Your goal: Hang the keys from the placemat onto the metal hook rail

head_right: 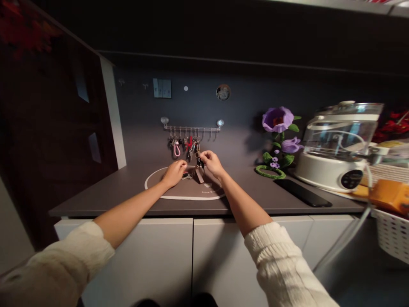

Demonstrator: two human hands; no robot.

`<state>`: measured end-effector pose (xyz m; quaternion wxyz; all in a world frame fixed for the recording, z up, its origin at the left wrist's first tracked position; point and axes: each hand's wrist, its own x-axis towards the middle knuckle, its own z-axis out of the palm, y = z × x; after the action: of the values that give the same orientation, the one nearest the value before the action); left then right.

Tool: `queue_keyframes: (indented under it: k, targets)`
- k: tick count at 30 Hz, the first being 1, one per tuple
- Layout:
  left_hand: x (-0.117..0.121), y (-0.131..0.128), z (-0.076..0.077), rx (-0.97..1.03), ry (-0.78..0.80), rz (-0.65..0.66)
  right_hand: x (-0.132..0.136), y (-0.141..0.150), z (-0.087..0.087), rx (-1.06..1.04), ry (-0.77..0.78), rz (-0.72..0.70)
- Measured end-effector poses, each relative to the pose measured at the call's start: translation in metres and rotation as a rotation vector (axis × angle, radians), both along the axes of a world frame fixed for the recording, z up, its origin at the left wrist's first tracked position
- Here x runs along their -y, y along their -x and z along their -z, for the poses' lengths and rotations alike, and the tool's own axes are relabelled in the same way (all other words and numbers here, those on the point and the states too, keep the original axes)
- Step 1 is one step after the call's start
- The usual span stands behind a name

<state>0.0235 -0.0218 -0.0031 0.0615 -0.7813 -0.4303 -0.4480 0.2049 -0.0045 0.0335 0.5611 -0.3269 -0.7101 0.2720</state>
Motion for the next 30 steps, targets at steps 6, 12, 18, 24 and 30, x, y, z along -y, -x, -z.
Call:
queue_keyframes:
  k: [6,12,18,24,30]
  targets:
    - [-0.001,-0.002,0.001,-0.021,-0.005,0.001,-0.008,-0.001,-0.013,0.078,-0.104,0.091]
    - [-0.001,-0.002,0.0,-0.03,0.004,0.01,-0.017,0.0,-0.026,0.084,-0.132,0.089]
    - [-0.002,-0.002,0.001,-0.05,0.0,0.008,-0.023,0.001,-0.044,0.031,-0.16,0.084]
    - [-0.002,-0.002,0.002,-0.048,0.004,0.002,-0.025,0.004,-0.058,-0.034,-0.103,0.074]
    - [-0.005,-0.003,0.004,-0.026,0.01,0.009,-0.031,0.003,-0.062,-0.159,0.053,0.12]
